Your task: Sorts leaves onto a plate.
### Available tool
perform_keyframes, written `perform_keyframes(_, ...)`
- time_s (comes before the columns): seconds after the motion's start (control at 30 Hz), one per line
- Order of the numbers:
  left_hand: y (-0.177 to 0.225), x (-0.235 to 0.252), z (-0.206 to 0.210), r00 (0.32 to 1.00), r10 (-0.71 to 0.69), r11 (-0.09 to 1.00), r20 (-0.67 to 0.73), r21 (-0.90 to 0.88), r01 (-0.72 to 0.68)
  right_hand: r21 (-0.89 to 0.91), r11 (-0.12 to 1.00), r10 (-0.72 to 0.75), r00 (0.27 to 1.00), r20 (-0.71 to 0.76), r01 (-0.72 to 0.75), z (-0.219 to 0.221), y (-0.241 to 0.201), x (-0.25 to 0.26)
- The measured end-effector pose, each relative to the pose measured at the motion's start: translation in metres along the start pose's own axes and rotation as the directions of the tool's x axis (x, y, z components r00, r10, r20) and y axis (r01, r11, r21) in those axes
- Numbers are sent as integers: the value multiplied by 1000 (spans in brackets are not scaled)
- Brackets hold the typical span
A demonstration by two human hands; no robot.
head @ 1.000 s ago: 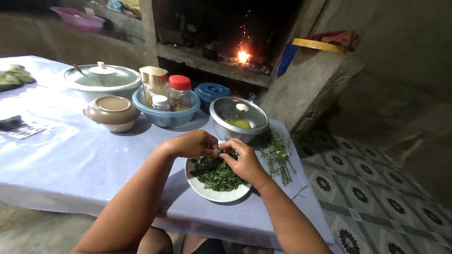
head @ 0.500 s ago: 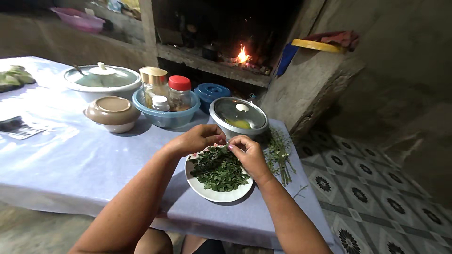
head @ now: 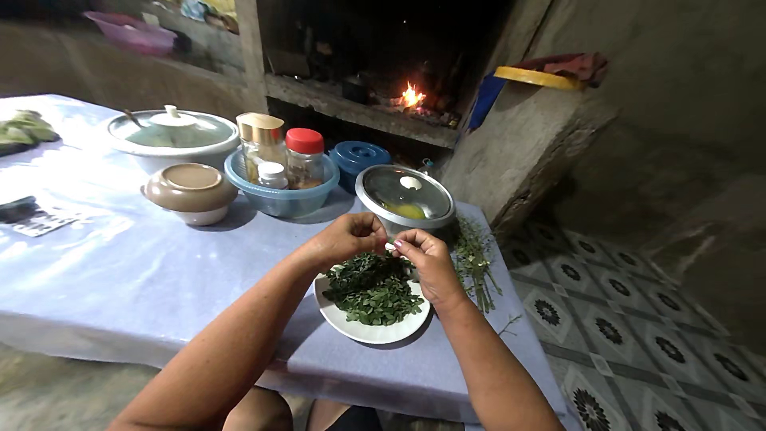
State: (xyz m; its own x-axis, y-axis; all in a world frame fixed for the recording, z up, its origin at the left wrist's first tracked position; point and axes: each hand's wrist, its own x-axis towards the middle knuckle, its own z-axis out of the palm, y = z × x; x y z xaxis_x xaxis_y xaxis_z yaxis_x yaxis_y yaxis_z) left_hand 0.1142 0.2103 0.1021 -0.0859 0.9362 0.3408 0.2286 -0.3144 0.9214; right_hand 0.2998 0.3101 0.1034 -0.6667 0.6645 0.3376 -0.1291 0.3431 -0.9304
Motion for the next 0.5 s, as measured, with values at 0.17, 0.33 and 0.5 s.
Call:
perform_keyframes(0.17,-3,4,-7,999,-10,1000,36,16,9,13,1000,24,999,-28,-24,-4,-2,3)
perform_keyframes(0.33,-4,4,-12,1000,-10,1000,2,-10,10,11,1000,14,999,-52,-14,-12,-4,6)
perform_keyframes(0.5,-3,4,-12,1000,18,997,5,-78,-18,-52,998,-38,999,-36,36,-14,-3,6)
